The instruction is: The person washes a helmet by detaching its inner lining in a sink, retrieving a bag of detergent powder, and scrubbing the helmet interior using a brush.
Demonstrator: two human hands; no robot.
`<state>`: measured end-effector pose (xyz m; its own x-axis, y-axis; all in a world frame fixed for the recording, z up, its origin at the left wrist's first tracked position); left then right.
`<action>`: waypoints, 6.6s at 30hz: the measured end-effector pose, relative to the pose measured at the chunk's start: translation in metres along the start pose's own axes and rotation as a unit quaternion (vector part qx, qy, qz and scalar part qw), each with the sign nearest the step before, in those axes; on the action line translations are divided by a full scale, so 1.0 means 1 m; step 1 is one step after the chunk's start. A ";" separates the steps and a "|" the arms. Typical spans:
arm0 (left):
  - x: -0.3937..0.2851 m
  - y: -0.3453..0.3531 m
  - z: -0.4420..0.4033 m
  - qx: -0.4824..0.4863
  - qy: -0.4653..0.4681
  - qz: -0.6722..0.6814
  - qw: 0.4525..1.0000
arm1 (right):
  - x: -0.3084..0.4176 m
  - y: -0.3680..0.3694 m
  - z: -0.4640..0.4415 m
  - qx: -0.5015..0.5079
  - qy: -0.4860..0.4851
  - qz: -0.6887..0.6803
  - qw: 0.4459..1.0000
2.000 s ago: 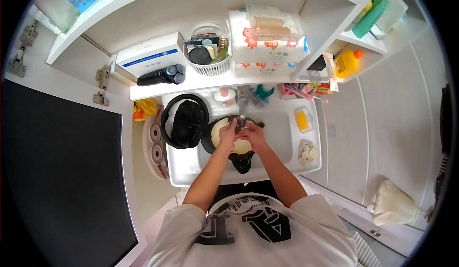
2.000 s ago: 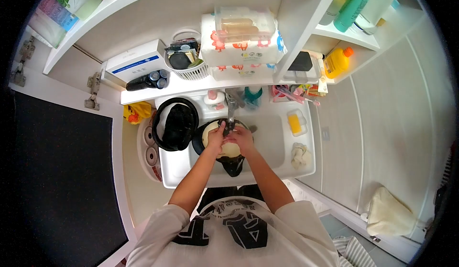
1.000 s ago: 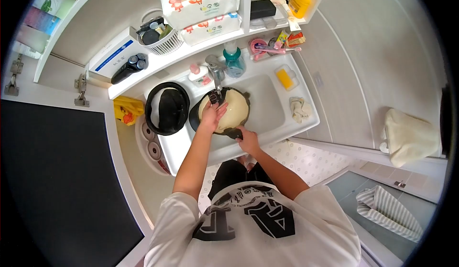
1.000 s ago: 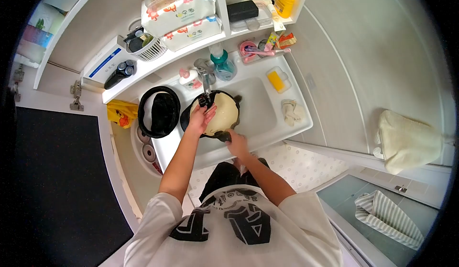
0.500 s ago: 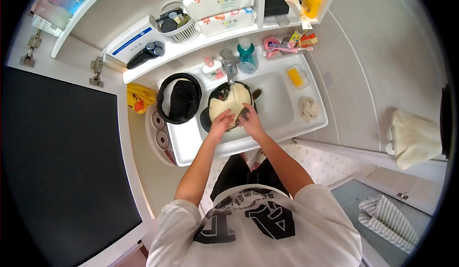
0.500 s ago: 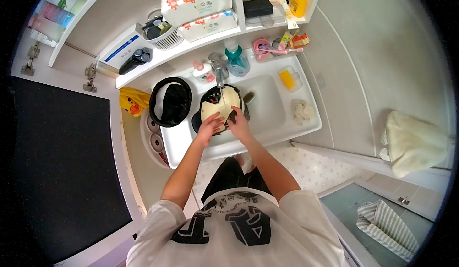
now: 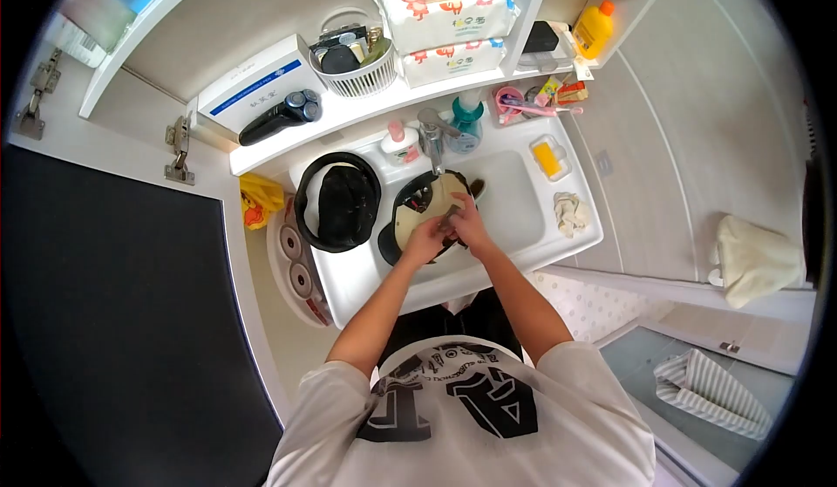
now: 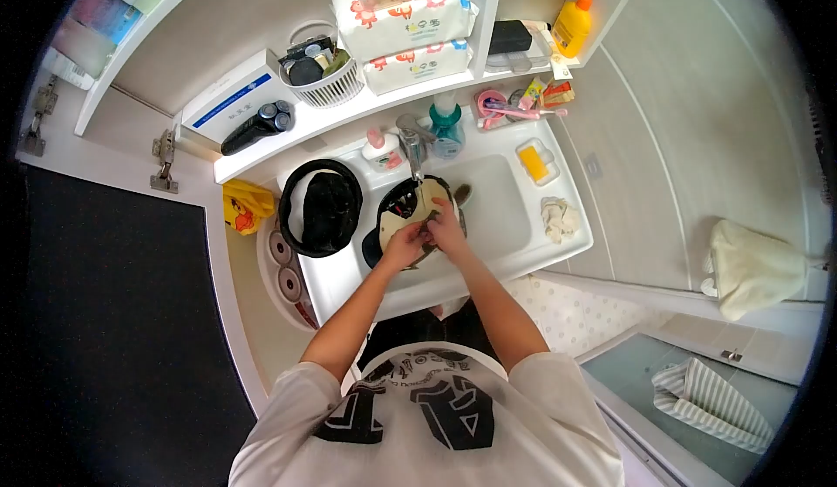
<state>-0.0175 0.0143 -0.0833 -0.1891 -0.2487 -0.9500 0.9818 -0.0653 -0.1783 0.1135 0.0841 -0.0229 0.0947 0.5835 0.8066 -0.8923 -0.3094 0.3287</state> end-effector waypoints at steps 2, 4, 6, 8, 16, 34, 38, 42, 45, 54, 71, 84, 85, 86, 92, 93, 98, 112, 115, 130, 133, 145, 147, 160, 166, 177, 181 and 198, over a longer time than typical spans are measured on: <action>-0.012 0.002 0.005 -0.006 -0.030 0.027 0.999 | -0.002 -0.002 0.000 -0.013 -0.016 -0.007 1.000; -0.001 0.006 -0.001 -0.029 -0.052 0.060 0.996 | 0.005 -0.001 0.003 -0.023 -0.005 -0.027 0.999; 0.009 0.010 -0.009 -0.072 -0.071 0.102 0.990 | 0.013 -0.003 0.007 -0.033 -0.012 -0.041 0.999; 0.004 0.007 -0.008 -0.060 -0.174 0.136 0.973 | 0.017 -0.006 0.009 -0.041 -0.037 -0.048 0.997; 0.028 0.012 -0.020 -0.085 -0.221 0.083 0.968 | 0.010 -0.027 0.015 -0.046 -0.227 0.231 0.945; 0.025 0.003 -0.036 -0.092 -0.207 -0.041 0.973 | 0.033 -0.033 0.025 -0.100 -0.306 0.437 0.840; 0.009 -0.002 -0.035 -0.052 -0.169 0.005 0.984 | 0.006 -0.052 0.028 -0.213 -0.273 0.505 0.791; -0.007 -0.007 -0.032 -0.027 -0.073 0.012 0.997 | -0.021 -0.064 0.017 -0.189 -0.168 0.347 0.903; -0.018 -0.010 -0.028 -0.020 -0.081 0.031 0.996 | -0.021 -0.066 0.009 -0.225 -0.247 0.330 0.883; -0.024 -0.035 -0.029 -0.170 0.146 -0.176 0.959 | 0.038 0.008 -0.005 -0.165 -0.159 -0.069 0.971; -0.049 -0.033 -0.050 -0.130 -0.097 -0.046 0.986 | 0.016 -0.012 -0.035 -0.313 -0.137 -0.011 0.940; -0.069 -0.062 -0.023 -0.089 -0.161 -0.192 0.964 | 0.021 0.043 -0.030 -0.182 -0.067 -0.142 0.971; -0.059 -0.061 -0.023 -0.100 -0.144 -0.196 0.965 | 0.017 0.041 -0.033 -0.179 -0.066 -0.142 0.971; -0.049 -0.060 -0.023 -0.111 -0.127 -0.199 0.965 | 0.014 0.039 -0.036 -0.176 -0.066 -0.141 0.972; -0.052 -0.065 -0.002 -0.095 -0.118 -0.099 0.984 | 0.008 0.033 -0.044 -0.173 -0.063 -0.105 0.977; -0.050 -0.067 0.000 -0.079 -0.122 -0.096 0.985 | 0.009 0.035 -0.042 -0.176 -0.071 -0.087 0.978; -0.036 -0.070 0.001 -0.073 -0.126 -0.032 0.989 | 0.024 0.044 -0.027 -0.193 -0.054 -0.127 0.971; -0.075 -0.054 -0.006 -0.057 -0.051 -0.240 0.968 | 0.013 0.038 -0.022 -0.163 -0.104 -0.046 0.980; -0.088 -0.053 0.007 -0.072 -0.034 -0.222 0.972 | 0.017 0.041 -0.022 -0.167 -0.101 -0.058 0.979; -0.055 -0.052 0.023 -0.178 -0.190 0.191 0.946 | 0.008 0.032 -0.041 -0.095 -0.357 0.401 0.838; -0.047 -0.050 0.017 -0.185 -0.202 0.183 0.944 | 0.012 0.036 -0.037 -0.075 -0.267 0.369 0.887; -0.041 -0.025 -0.039 -0.195 -0.191 0.144 0.951 | 0.011 0.033 -0.019 -0.072 -0.311 0.494 0.809; -0.041 -0.024 -0.044 -0.224 -0.184 0.102 0.951 | 0.016 0.027 -0.007 -0.055 -0.328 0.477 0.814; 0.007 0.008 -0.068 -0.199 -0.116 -0.126 0.965 | -0.027 -0.042 0.006 -0.140 -0.146 0.258 0.945; -0.017 0.027 -0.030 -0.078 -0.068 -0.136 0.985 | -0.037 -0.048 0.004 -0.119 -0.011 0.011 0.993; -0.068 0.024 0.004 -0.058 -0.108 -0.342 0.931 | -0.023 -0.032 0.027 -0.188 0.065 -0.104 0.975; -0.069 0.002 0.004 -0.059 -0.071 -0.391 0.916 | -0.028 -0.036 0.031 -0.201 0.066 -0.072 0.975; -0.114 -0.003 0.005 0.028 0.033 -0.451 0.891 | -0.024 -0.086 0.040 -0.172 0.050 -0.114 0.977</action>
<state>0.0011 0.0377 0.0269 -0.8981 -0.0139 -0.4396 0.4278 -0.2594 -0.8658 0.2059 0.0666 -0.0505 0.2797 0.6829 0.6749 -0.9505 0.0979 0.2949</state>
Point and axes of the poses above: each hand's wrist, its own z-axis away from the middle knuckle, its own y-axis out of the palm, x = y × z, the point moved 2 cm from there along -z, towards the middle knuckle, and after that the axes turned 14 degrees about -z, right-handed, at the moved point
